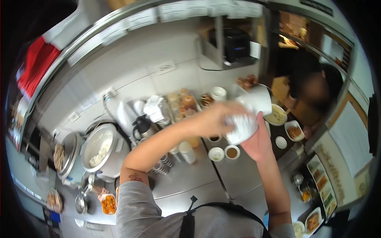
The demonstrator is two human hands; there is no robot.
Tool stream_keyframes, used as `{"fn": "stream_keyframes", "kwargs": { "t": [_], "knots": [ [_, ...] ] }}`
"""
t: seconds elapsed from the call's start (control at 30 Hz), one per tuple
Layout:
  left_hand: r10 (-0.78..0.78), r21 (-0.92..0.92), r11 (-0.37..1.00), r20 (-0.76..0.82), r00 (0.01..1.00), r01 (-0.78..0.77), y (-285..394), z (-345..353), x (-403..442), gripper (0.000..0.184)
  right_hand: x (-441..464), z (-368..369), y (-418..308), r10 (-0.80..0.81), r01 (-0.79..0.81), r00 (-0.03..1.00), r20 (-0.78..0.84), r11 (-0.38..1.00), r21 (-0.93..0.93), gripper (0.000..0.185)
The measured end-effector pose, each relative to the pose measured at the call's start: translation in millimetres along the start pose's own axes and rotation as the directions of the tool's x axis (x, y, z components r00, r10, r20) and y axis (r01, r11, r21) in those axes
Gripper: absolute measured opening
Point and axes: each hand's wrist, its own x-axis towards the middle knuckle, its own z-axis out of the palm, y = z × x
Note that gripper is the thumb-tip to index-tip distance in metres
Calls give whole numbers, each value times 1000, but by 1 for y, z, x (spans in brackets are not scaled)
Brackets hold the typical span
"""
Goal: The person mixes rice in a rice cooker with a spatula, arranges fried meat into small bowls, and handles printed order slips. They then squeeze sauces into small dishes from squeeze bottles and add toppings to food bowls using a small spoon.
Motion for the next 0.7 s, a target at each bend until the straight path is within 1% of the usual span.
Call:
{"fn": "stream_keyframes", "kwargs": {
  "t": [0.03,0.07,0.1,0.13,0.17,0.2,0.23,0.27,0.3,0.33,0.4,0.5,0.57,0.6,0.63,0.67,0.7],
  "knots": [
    [-22,-3,1000,161,987,23,11,-7,-17,57,10,-7,9,-91,85,995,-47,991,-107,54],
    [-49,-7,998,315,948,54,18,-13,-34,58,17,-18,16,-186,166,979,-78,963,-215,48],
    [-83,90,994,316,945,57,20,-18,-54,55,19,-9,22,-271,236,952,-142,946,-222,46],
    [-123,234,969,157,980,84,23,-34,-68,52,19,0,26,-357,308,911,-206,922,-236,44],
    [-135,368,921,1,991,125,27,-59,-80,49,18,5,31,-344,287,912,-222,924,-253,42],
    [-122,486,856,-141,982,176,30,-86,-90,47,18,8,43,-331,261,923,-198,914,-311,38],
    [-226,388,844,-368,902,370,39,-119,-98,38,17,8,57,-323,242,929,-180,899,-366,36],
    [-177,355,784,-657,733,508,41,-146,-108,27,16,10,72,-319,227,933,-166,880,-417,33],
    [112,411,856,-739,664,313,13,-192,-124,19,14,13,88,-272,187,951,-150,886,-425,31],
    [174,384,858,-842,511,340,-5,-238,-140,18,11,18,105,-223,144,965,-136,889,-436,29],
    [0,167,871,-941,339,462,-15,-275,-162,21,-2,21,135,-127,53,983,-130,885,-462,26],
    [-143,115,826,-904,402,552,-31,-293,-184,27,-9,21,166,13,-64,994,-105,863,-501,24],
    [-126,167,766,-908,400,621,-28,-309,-178,29,-10,19,177,99,-129,992,-84,840,-527,24],
    [-118,187,735,-911,395,652,-28,-317,-173,31,-9,21,183,126,-127,991,-41,823,-553,24],
    [-35,311,622,-905,423,718,-20,-325,-165,34,-5,25,188,159,-125,987,7,802,-584,24],
    [-44,307,514,-923,382,801,-11,-328,-163,36,0,27,192,201,-122,978,62,781,-613,25],
    [-49,293,391,-940,337,872,4,-327,-159,39,7,24,197,244,-118,961,128,784,-609,21]
  ]
}}
